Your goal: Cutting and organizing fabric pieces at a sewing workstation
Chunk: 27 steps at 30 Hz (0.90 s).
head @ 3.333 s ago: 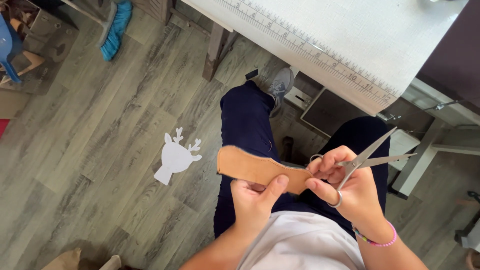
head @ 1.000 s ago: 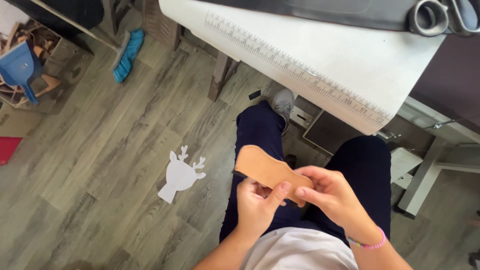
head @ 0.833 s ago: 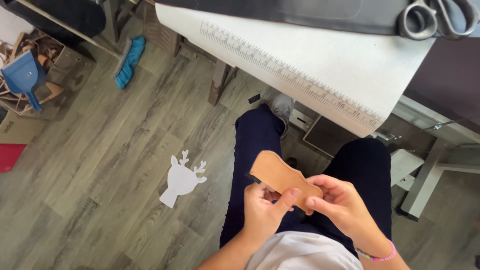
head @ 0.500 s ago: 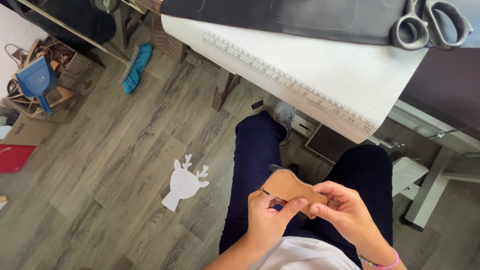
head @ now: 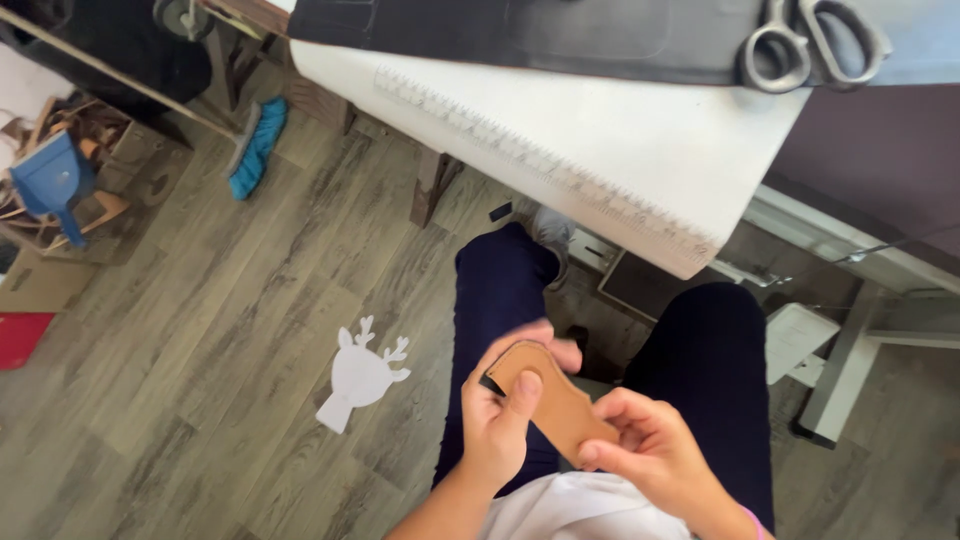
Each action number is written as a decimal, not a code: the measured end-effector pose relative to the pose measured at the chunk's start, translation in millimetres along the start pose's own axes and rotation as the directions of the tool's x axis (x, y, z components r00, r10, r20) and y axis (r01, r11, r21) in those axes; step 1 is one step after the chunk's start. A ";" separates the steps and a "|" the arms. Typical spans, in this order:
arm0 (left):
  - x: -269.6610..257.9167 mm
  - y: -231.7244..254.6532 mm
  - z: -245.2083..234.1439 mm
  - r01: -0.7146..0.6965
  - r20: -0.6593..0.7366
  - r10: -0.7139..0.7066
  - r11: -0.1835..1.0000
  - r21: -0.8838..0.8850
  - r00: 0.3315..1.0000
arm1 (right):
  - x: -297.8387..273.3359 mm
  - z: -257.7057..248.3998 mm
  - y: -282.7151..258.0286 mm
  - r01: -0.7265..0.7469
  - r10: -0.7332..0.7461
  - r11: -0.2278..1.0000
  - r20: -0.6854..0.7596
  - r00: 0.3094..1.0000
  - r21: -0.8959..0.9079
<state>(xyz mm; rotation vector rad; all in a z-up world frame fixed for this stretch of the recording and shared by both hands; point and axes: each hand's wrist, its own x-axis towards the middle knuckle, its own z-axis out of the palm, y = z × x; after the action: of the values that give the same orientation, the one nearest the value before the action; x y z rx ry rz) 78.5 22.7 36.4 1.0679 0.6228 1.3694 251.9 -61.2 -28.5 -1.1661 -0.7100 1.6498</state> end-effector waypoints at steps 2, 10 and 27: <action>-10.2 -10.3 -3.6 0.243 -0.209 -0.228 0.969 0.052 0.951 | 4.3 7.6 -23.0 0.143 -0.123 0.971 0.114 0.986 -0.190; -3.8 -22.1 -7.8 0.460 -0.206 -0.447 0.888 0.019 0.871 | 120.9 -66.2 -205.2 0.264 -0.853 -0.201 0.301 0.427 -0.943; -21.4 5.8 -49.6 0.453 -0.443 -0.368 0.886 0.101 0.817 | 306.0 -286.3 -256.4 -0.094 -0.220 0.458 -0.215 0.952 -0.884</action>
<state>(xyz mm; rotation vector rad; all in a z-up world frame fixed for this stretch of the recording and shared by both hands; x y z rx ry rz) 29.2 13.2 15.5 0.7321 1.2584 1.1603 586.1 298.9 -29.6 -2.0473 -1.4935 0.9023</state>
